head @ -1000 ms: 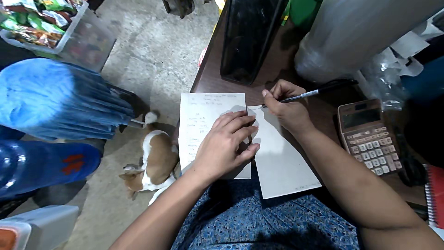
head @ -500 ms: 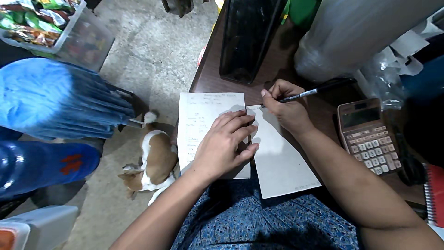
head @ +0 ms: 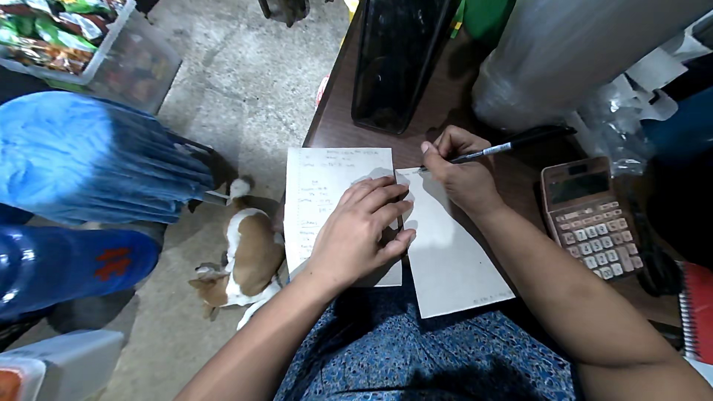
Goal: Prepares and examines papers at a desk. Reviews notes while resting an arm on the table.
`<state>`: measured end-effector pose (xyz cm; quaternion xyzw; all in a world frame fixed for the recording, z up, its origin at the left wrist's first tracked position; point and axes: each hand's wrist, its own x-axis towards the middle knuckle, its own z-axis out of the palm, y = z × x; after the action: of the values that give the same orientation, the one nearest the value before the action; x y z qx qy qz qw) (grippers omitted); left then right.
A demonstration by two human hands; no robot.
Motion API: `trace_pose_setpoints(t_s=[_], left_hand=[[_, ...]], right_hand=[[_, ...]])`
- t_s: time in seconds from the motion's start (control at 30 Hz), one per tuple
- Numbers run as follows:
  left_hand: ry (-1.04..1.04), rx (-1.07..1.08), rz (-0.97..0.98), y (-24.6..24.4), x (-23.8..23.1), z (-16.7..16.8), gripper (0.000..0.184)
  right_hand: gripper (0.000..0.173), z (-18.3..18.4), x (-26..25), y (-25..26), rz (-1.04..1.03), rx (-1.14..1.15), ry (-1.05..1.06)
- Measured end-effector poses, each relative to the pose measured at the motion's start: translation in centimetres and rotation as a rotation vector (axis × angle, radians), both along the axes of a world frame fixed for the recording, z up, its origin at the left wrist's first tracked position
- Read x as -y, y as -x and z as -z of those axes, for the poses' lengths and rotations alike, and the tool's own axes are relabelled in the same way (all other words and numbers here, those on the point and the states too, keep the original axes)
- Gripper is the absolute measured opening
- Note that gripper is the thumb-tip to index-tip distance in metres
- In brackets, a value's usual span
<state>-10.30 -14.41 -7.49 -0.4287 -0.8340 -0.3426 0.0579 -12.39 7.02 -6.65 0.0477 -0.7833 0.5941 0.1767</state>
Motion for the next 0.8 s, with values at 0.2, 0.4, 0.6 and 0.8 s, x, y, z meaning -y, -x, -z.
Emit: trace_pose_setpoints(t_s=[0.2,0.4,0.6,0.8], left_hand=[[-0.004,0.001,-0.003,-0.01,-0.02,0.02,0.036],[-0.001,-0.003,-0.005,-0.02,-0.01,-0.01,0.036],[0.002,-0.002,-0.006,0.0,-0.02,-0.03,0.035],[-0.013,0.005,-0.003,0.01,-0.02,0.08,0.035]], right_hand=[[0.031,0.16,-0.04,0.06,-0.017,-0.02,0.018],[0.031,0.16,0.01,0.04,-0.01,-0.023,0.004],[0.032,0.12,0.0,0.0,-0.004,-0.018,0.003],[0.031,0.14,0.04,0.02,0.004,-0.037,0.003]])
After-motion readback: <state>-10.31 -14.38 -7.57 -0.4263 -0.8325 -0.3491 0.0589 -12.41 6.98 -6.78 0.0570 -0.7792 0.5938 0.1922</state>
